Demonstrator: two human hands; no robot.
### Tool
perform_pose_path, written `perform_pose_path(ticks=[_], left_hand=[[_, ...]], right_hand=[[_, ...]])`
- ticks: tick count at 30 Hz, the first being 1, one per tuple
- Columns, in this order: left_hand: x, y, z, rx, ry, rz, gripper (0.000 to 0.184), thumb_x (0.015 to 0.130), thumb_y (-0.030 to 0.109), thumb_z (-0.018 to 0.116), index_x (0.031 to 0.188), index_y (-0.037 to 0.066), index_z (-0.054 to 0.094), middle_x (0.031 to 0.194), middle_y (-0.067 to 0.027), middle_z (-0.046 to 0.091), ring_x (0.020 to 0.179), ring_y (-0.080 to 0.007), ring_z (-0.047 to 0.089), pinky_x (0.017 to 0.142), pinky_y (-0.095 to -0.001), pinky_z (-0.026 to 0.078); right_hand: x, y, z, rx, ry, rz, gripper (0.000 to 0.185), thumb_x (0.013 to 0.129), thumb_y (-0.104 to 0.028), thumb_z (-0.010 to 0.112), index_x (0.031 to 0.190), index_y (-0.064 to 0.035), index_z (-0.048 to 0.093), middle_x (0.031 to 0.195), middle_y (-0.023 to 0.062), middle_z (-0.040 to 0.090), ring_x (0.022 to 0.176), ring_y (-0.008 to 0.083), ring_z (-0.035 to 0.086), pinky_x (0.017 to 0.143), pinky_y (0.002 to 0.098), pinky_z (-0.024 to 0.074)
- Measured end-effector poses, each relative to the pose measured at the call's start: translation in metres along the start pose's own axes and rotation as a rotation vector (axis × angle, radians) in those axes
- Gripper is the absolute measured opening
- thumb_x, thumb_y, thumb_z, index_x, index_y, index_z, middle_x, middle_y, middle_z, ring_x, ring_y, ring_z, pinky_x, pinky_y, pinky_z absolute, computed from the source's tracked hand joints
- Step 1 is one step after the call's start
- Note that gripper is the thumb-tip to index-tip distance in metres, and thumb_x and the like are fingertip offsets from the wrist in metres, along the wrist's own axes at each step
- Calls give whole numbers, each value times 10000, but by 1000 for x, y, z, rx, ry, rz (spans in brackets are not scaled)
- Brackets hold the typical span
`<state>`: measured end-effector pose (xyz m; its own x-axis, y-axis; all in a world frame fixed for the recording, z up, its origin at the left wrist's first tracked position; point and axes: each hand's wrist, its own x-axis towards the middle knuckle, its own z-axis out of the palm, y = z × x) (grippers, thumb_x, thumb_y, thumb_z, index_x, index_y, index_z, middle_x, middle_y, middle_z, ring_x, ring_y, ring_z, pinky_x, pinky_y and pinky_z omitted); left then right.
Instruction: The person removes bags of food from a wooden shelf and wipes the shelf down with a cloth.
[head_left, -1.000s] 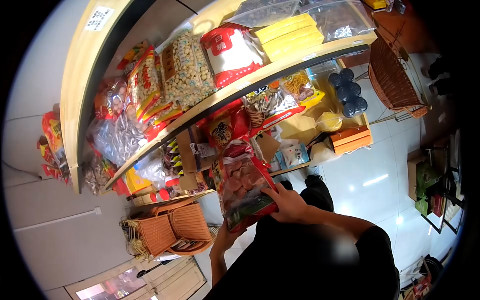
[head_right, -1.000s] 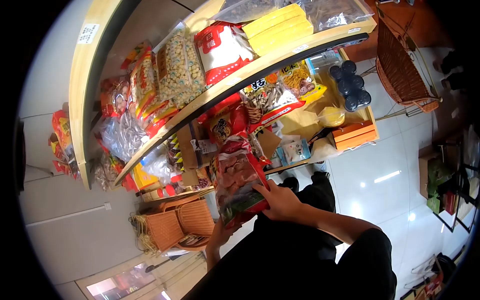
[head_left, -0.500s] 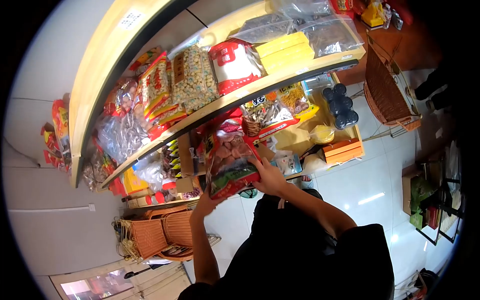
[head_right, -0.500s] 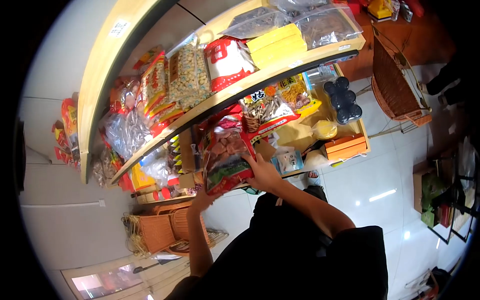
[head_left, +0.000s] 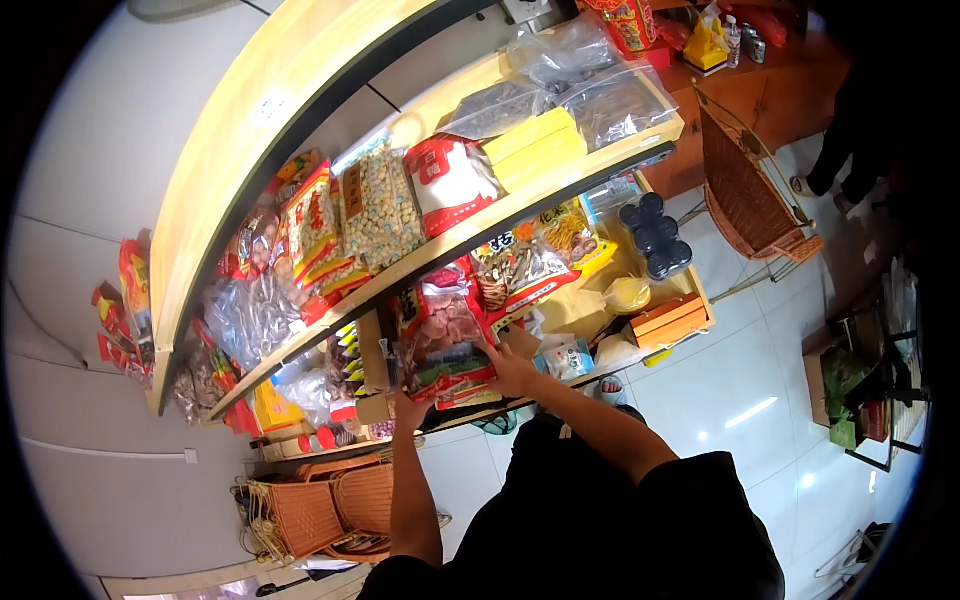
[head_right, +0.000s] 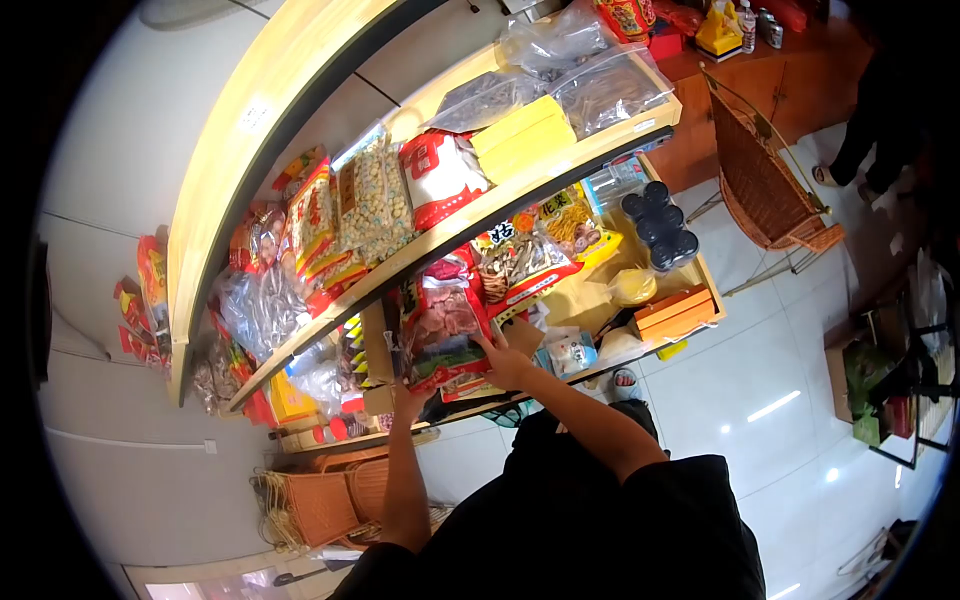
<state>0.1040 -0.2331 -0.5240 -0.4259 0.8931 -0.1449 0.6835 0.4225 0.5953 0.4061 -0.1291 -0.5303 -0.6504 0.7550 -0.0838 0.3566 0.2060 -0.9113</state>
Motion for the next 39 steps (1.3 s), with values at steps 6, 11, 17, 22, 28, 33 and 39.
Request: perform_pose_path(ticks=[6, 11, 17, 22, 28, 33, 39], left_hand=[[-22, -28, 45, 19, 103, -74, 961, 605, 319, 895, 1346, -22, 387, 1224, -221, 545, 1157, -381, 531, 999, -444, 431], [-49, -21, 72, 184, 242, -83, 913, 620, 318, 872, 1346, 29, 400, 1245, -236, 477, 1133, -417, 482, 985, -512, 386], [-66, -24, 83, 40, 294, -102, 850, 686, 278, 845, 1350, 11, 385, 1235, -241, 455, 1131, -411, 462, 989, -501, 373], [-54, -69, 100, -249, 127, -97, 827, 706, 233, 829, 1351, -22, 377, 1256, -245, 447, 1147, -383, 467, 1016, -466, 371], [-62, -41, 90, -508, 53, -108, 675, 734, 54, 780, 1287, -68, 415, 1150, -176, 564, 1009, -276, 605, 892, -363, 487], [-74, -56, 103, -627, 100, -183, 566, 765, 79, 749, 1224, -45, 442, 1078, -162, 588, 996, -247, 610, 858, -341, 490], [-87, -93, 97, -569, -211, -157, 365, 822, 150, 700, 1101, 16, 506, 897, -100, 652, 808, -225, 642, 744, -329, 502]], right_hand=[[-27, 32, 33, 186, 156, 172, 863, 795, -161, 688, 1501, -179, 194, 1334, 284, 407, 1196, 483, 498, 1010, 481, 446], [-38, 51, 49, 335, 207, 240, 926, 796, -295, 764, 1503, -144, 186, 1374, 299, 393, 1255, 494, 416, 1035, 500, 408], [-43, 59, 69, 259, 321, 164, 899, 791, -229, 754, 1499, -149, 205, 1364, 286, 410, 1257, 485, 423, 1033, 500, 410], [-49, 65, 75, 200, 353, 445, 850, 754, -92, 647, 1489, -188, 231, 1325, 297, 456, 1226, 489, 465, 1018, 496, 426], [-69, 75, 96, 129, 307, 468, 884, 705, -64, 651, 1481, -125, 232, 1251, 316, 503, 1183, 450, 504, 1008, 490, 423], [-101, 66, 108, 76, 265, 551, 767, 689, -70, 661, 1387, -77, 342, 1087, 221, 577, 1069, 357, 576, 905, 460, 477], [-136, 96, 129, 312, 44, 781, 346, 812, -85, 627, 1150, -27, 588, 762, 95, 637, 574, 195, 627, 471, 325, 504]])
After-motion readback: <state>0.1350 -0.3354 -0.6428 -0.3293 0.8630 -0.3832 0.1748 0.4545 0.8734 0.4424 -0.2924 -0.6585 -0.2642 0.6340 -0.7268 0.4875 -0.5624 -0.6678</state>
